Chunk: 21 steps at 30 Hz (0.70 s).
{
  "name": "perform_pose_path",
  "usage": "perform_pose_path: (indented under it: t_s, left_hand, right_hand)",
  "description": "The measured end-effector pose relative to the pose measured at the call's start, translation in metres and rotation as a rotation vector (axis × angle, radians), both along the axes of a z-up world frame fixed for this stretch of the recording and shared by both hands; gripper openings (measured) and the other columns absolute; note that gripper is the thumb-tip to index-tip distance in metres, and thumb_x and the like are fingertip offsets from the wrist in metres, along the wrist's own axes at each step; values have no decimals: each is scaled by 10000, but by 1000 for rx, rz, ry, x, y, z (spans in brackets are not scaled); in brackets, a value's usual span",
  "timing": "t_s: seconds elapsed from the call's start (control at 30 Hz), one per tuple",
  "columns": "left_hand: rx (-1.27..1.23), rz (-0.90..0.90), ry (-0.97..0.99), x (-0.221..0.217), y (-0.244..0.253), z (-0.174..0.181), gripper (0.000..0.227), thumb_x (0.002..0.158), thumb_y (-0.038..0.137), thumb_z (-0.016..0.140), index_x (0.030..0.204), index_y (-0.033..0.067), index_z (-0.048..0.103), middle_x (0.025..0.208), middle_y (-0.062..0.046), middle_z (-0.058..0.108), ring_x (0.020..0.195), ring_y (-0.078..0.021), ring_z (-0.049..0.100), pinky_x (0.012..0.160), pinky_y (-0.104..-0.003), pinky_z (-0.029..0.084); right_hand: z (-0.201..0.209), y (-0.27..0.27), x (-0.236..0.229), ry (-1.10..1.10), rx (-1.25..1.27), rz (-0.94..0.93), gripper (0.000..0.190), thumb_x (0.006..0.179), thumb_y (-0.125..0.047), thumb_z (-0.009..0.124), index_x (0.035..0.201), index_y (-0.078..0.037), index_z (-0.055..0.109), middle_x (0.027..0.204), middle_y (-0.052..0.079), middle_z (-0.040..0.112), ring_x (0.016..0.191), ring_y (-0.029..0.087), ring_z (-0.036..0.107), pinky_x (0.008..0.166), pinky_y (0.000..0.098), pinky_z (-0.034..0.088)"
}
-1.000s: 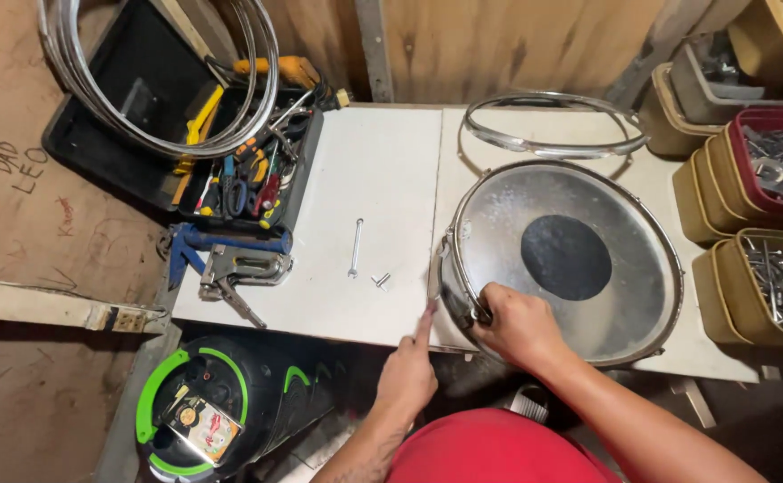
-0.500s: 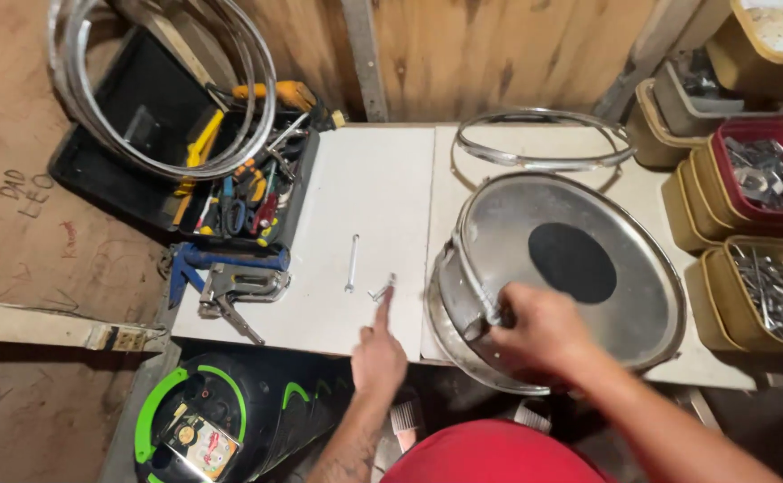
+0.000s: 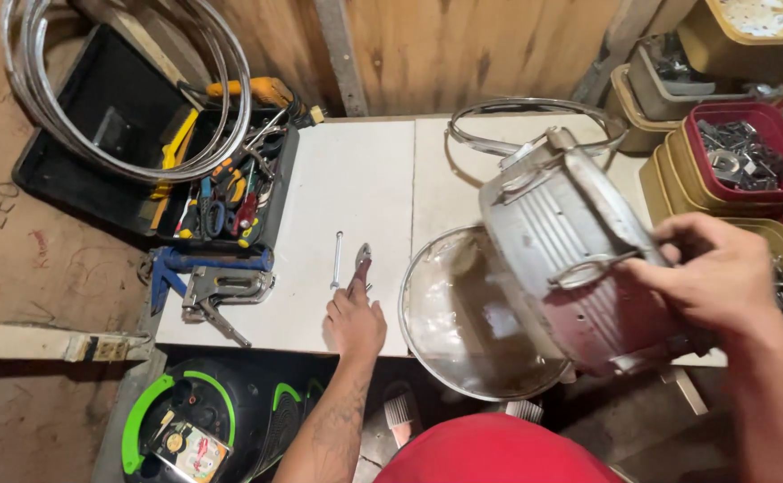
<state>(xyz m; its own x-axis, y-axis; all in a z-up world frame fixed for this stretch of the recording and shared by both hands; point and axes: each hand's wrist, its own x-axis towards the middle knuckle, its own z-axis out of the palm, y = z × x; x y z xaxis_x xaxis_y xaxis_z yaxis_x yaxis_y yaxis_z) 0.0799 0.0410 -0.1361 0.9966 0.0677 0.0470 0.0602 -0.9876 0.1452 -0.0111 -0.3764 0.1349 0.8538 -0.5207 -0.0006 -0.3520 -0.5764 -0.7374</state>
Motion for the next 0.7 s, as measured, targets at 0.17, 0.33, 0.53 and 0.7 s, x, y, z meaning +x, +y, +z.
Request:
perform_pose_path:
  t_s: [0.17, 0.33, 0.53, 0.7]
  left_hand:
    - [-307, -85, 373, -34, -26, 24, 506, 992, 484, 511, 1245, 48, 555, 1185, -222, 648, 1098, -418, 613, 911, -538, 512]
    - [-385, 31, 489, -37, -38, 9, 428, 932, 440, 561, 988, 22, 635, 977, -206, 724, 936, -452, 679, 819, -543, 533]
    - [-731, 224, 363, -23, -49, 33, 345, 856, 391, 606, 953, 71, 692, 895, -113, 757, 929, -329, 692, 882, -413, 509]
    - [-827, 316, 239, -16, -60, 54, 304, 848, 373, 638, 900, 87, 727, 855, -101, 766, 919, -308, 698, 884, -402, 497]
  right_hand:
    - [-4, -13, -18, -155, 100, -81, 363, 774, -129, 935, 1048, -103, 698, 786, -31, 512, 725, 26, 412, 608, 181, 324]
    - [-19, -38, -25, -187, -19, -65, 386, 821, -180, 947, 1111, -90, 709, 843, -18, 563, 760, 28, 443, 665, 187, 359]
    - [-40, -63, -33, -264, 34, -136, 398, 900, -138, 916, 1173, -90, 630, 1069, 26, 655, 921, 64, 560, 782, 208, 454]
    - [-74, -111, -48, -350, 147, -165, 446, 957, -139, 855, 1287, -133, 555, 1147, 68, 657, 995, 117, 644, 814, 256, 528]
